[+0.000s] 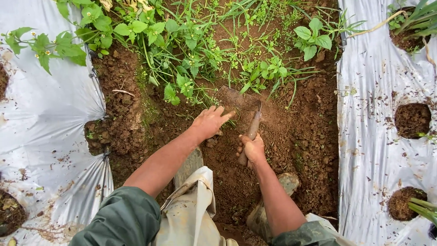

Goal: Clearing weeds from a dirt path between rows of crops using a hand hoe and manual pulling.

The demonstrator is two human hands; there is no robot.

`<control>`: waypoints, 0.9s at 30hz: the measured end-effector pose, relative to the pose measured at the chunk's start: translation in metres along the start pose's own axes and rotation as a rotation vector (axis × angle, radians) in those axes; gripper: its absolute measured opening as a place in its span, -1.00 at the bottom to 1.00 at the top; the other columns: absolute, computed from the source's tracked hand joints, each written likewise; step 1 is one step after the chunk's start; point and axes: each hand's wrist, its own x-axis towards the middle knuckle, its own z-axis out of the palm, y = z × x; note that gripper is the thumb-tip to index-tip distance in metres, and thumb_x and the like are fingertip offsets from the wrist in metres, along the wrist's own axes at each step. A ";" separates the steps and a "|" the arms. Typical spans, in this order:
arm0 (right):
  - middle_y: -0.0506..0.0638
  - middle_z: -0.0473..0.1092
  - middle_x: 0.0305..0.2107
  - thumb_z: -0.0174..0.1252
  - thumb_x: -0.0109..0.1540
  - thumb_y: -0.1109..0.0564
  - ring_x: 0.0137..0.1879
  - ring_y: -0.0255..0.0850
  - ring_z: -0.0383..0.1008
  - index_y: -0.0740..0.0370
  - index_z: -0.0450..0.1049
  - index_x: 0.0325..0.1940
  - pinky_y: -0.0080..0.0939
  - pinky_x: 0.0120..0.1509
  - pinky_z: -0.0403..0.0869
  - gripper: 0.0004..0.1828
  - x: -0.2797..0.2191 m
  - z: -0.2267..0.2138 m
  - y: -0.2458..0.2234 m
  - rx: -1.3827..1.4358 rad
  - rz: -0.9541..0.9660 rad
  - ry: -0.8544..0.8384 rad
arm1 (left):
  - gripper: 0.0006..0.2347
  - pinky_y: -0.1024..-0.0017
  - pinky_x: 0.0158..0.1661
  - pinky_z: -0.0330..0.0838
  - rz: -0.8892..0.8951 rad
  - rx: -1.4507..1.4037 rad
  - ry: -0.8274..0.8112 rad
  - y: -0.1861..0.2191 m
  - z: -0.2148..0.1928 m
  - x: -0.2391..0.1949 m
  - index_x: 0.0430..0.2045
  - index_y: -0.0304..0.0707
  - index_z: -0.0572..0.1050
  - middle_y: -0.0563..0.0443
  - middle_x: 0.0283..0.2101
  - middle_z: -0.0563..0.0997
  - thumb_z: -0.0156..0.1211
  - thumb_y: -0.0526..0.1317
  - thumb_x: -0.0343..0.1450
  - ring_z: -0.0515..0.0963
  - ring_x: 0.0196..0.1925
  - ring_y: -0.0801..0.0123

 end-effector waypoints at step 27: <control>0.02 0.25 -0.64 0.14 0.24 0.27 -0.66 -0.19 0.31 0.21 0.25 -0.14 -0.08 -0.61 0.41 -0.80 -0.010 0.000 -0.007 -0.005 -0.026 -0.021 | -0.59 0.15 -0.24 0.65 -0.206 0.010 -0.025 -0.105 0.032 -0.012 0.12 -0.15 0.46 -0.23 0.15 0.54 0.26 0.00 0.43 0.57 0.14 -0.03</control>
